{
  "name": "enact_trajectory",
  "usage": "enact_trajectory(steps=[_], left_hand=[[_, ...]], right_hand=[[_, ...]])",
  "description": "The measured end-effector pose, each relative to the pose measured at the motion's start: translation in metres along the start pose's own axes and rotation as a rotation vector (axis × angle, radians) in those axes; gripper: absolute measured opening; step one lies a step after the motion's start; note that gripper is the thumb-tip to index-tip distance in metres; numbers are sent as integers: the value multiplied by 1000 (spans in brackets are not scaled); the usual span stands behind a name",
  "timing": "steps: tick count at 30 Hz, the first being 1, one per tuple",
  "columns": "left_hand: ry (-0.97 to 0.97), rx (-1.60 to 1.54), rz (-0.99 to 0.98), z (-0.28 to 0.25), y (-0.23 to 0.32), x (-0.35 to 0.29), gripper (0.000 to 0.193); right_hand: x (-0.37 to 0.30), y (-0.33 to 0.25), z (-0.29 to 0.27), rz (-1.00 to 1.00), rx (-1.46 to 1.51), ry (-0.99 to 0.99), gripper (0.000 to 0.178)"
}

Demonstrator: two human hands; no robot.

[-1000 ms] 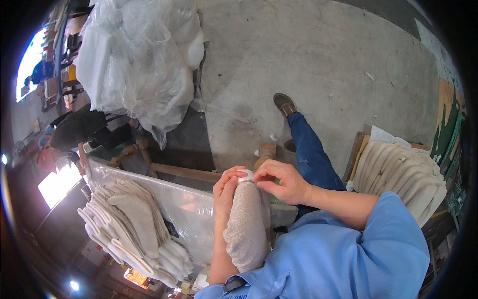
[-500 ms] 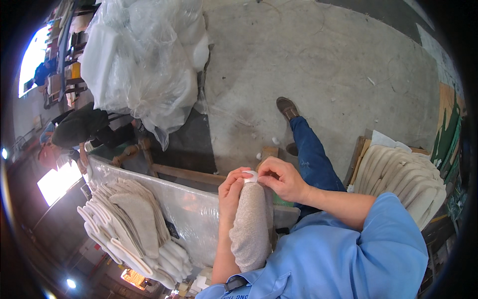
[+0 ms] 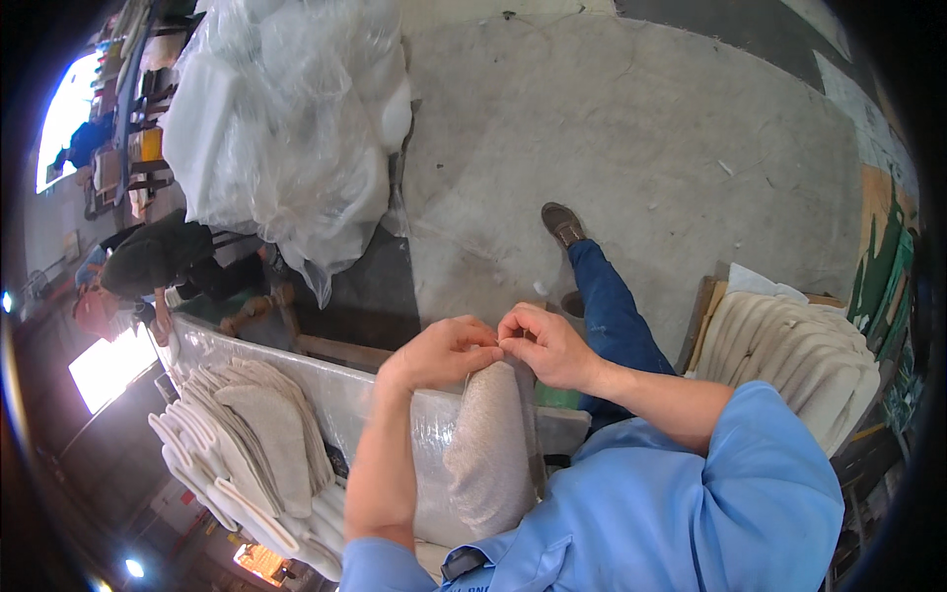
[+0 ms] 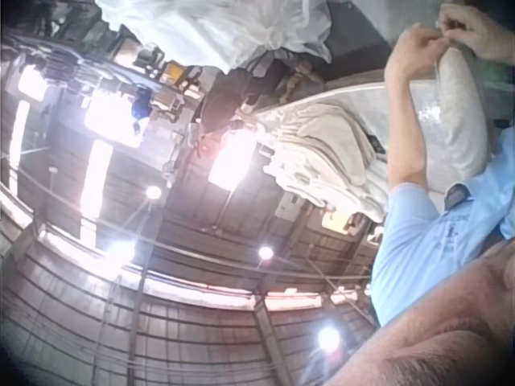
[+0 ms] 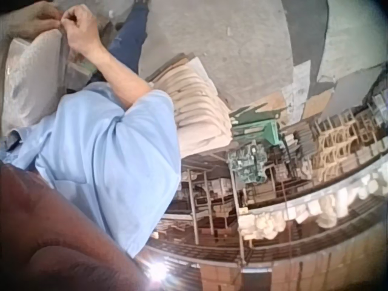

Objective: The person inserts white foam cushions into beige fabric covers, aligns edges, and stacks the finished cushions on a table. They handle each cushion one at a time, occasionally adjusting the cover to fit the foam.

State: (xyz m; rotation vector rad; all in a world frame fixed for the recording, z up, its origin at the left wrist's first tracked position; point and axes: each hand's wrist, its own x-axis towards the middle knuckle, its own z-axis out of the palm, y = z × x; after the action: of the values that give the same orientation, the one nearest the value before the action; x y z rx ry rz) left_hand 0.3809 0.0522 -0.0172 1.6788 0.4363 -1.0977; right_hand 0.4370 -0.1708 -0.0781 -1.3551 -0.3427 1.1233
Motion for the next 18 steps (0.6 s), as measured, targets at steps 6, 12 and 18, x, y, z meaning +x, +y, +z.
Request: enact_trajectory(steps=[6,12,18], left_hand=[[-222,240,-34,-15,32,24,31],[-99,167,57,2,14,31,27],[265,-341,64,50,-23,21,20]], right_hand=[[-7,8,0,56,57,58,8],[-32,33,6,274,331,253,20],[-57,55,72,535,581,511,43]])
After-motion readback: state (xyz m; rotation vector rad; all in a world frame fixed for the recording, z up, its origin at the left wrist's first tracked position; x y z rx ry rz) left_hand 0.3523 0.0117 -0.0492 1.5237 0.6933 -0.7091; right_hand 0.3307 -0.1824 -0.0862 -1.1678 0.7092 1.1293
